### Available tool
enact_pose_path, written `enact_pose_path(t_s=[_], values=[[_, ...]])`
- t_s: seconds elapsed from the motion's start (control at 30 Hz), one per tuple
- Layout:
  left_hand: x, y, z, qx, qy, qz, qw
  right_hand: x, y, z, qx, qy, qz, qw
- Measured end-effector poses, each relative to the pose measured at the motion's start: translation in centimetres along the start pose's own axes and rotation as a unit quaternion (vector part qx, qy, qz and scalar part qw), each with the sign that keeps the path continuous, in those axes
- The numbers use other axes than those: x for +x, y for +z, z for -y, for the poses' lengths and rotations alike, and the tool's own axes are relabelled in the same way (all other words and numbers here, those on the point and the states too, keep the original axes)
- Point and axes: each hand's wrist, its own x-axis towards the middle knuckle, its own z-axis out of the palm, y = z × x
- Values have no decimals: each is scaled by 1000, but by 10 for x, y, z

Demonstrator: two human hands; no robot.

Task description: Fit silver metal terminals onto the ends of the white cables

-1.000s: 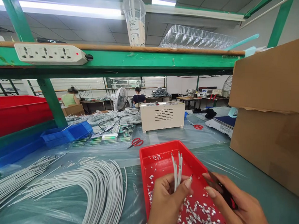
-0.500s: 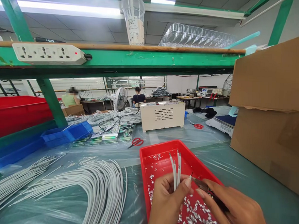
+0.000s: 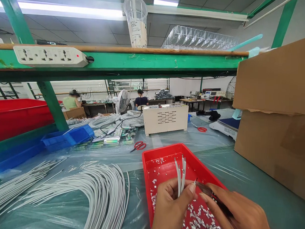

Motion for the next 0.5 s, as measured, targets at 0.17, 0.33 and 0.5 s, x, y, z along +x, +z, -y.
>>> enact_pose_path(t_s=[0.17,0.33,0.5], values=[[-1,0,-1,8,-1,-4,1000,0,0,0,9,10,-8,1000],[-1,0,-1,16,-4,-4,1000,-1,-2,-1,-14,-14,-2,1000],[-1,1,-1,19,-9,-10,1000,2,-4,2,-34,-12,-17,999]])
